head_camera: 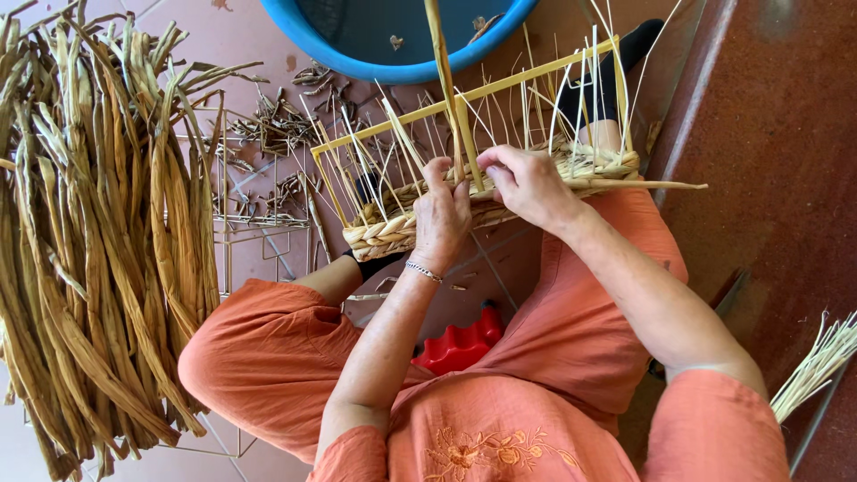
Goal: The person weaves a basket by hand using dried plant strips, interlacing them through a rectangular frame. They repeatedly thread the strips, trim excess with scissors, and adjust the weave to build up the basket's sides.
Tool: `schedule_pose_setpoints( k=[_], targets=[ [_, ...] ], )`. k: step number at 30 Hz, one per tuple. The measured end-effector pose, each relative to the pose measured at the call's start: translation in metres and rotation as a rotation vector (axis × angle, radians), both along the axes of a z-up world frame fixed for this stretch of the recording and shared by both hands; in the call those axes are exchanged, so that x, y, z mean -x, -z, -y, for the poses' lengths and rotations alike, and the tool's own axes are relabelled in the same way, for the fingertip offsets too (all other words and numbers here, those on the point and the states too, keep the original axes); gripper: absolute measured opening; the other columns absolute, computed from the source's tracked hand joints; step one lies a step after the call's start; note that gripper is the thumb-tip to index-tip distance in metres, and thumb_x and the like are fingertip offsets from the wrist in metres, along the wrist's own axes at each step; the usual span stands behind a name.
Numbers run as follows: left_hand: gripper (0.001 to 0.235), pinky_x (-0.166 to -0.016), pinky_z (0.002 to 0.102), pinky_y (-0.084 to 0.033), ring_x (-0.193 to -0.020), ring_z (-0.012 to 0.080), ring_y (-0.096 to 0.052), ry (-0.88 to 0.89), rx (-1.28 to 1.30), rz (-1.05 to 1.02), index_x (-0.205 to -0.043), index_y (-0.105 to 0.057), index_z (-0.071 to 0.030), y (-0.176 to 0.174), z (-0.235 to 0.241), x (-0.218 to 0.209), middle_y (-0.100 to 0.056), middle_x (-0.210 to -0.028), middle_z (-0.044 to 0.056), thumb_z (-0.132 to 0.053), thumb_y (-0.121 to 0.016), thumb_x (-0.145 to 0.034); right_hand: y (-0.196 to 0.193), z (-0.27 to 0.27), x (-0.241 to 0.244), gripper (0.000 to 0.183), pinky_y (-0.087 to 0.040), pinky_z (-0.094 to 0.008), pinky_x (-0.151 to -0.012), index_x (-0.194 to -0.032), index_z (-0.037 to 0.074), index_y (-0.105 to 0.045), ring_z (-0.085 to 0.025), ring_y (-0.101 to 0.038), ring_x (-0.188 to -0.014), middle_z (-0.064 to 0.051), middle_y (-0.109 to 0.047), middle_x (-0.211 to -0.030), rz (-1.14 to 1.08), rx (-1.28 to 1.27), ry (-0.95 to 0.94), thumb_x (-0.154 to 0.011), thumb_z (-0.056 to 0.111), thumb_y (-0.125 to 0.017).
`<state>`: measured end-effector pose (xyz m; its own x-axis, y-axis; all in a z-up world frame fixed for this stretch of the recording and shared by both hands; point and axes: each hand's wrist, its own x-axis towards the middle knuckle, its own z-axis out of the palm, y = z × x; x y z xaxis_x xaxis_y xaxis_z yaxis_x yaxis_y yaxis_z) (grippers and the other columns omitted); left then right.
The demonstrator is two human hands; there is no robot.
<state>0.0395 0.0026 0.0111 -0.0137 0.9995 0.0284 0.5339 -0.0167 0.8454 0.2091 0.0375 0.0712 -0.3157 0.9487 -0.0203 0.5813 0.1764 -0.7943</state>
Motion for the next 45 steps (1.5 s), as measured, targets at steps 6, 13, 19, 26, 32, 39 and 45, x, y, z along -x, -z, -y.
schedule_pose_setpoints(
  k=[6,13,19,26,32,39,45],
  targets=[
    [0.012,-0.065,0.050,-0.053,-0.067,0.0378,-0.070,0.298,0.098,-0.402,-0.105,-0.067,-0.010,0.008,-0.012,-0.007,-0.071,-0.072,0.018,-0.015,-0.060,-0.098,0.036,-0.031,-0.002,0.043,-0.053,-0.027,-0.039,-0.145,0.008,-0.050,-0.014,-0.067,-0.050,-0.014,-0.075,-0.092,-0.028,0.663,0.098,-0.103,0.014,-0.050],
    [0.023,-0.085,0.046,-0.054,-0.081,0.0335,-0.074,0.471,0.418,-0.276,-0.103,-0.075,-0.012,-0.018,-0.039,0.003,-0.077,-0.084,0.017,-0.020,-0.054,-0.100,0.059,-0.036,-0.011,0.046,-0.036,-0.019,-0.036,-0.142,0.004,-0.056,-0.002,-0.045,-0.047,-0.006,-0.073,-0.099,-0.382,0.584,0.165,-0.098,0.013,-0.065],
    [0.031,-0.079,0.031,-0.061,-0.093,0.0227,-0.074,0.119,-0.010,0.084,-0.129,-0.064,-0.006,-0.022,0.033,0.059,-0.063,-0.140,0.017,-0.008,-0.060,-0.098,0.053,-0.020,-0.029,0.018,-0.037,-0.023,-0.033,-0.102,0.003,-0.063,-0.008,-0.049,-0.044,-0.013,-0.067,-0.078,-0.142,0.515,0.398,-0.100,0.020,-0.068],
    [0.023,-0.071,0.033,-0.057,-0.084,0.0208,-0.061,-0.326,0.210,-0.164,-0.114,-0.066,-0.004,0.014,0.060,0.145,-0.057,-0.103,0.006,-0.024,-0.056,-0.107,0.023,0.015,-0.052,0.015,-0.034,-0.018,-0.036,-0.099,0.008,-0.059,-0.004,-0.044,-0.047,-0.004,-0.067,-0.079,-0.885,0.580,0.446,-0.098,0.021,-0.067],
    [0.016,-0.073,0.046,-0.052,-0.083,0.0337,-0.063,-0.314,-0.154,-0.365,-0.091,-0.064,-0.002,0.044,0.052,0.152,-0.059,-0.095,0.014,-0.012,-0.063,-0.103,0.035,0.030,-0.060,0.016,-0.028,-0.021,-0.033,-0.099,0.014,-0.065,-0.004,-0.034,-0.042,0.005,-0.047,-0.061,-0.401,0.571,0.360,-0.100,0.029,-0.061],
    [0.016,-0.068,0.049,-0.051,-0.078,0.0363,-0.063,-0.297,-0.195,-0.390,-0.087,-0.064,-0.003,0.045,0.035,0.165,-0.061,-0.091,0.015,-0.013,-0.065,-0.100,0.048,0.060,-0.077,0.030,-0.035,-0.023,-0.036,-0.092,0.011,-0.060,-0.006,-0.036,-0.041,0.006,-0.043,-0.054,-0.950,0.636,0.490,-0.108,0.036,-0.054],
    [0.022,-0.068,0.047,-0.051,-0.075,0.0345,-0.062,-0.243,-0.170,-0.467,-0.083,-0.061,-0.003,0.048,0.038,0.182,-0.059,-0.086,0.014,-0.013,-0.065,-0.102,0.054,0.074,-0.087,0.024,-0.028,-0.026,-0.037,-0.104,0.012,-0.068,-0.010,-0.036,-0.044,0.001,-0.054,-0.061,-0.651,0.558,0.411,-0.103,0.033,-0.058]
  ],
)
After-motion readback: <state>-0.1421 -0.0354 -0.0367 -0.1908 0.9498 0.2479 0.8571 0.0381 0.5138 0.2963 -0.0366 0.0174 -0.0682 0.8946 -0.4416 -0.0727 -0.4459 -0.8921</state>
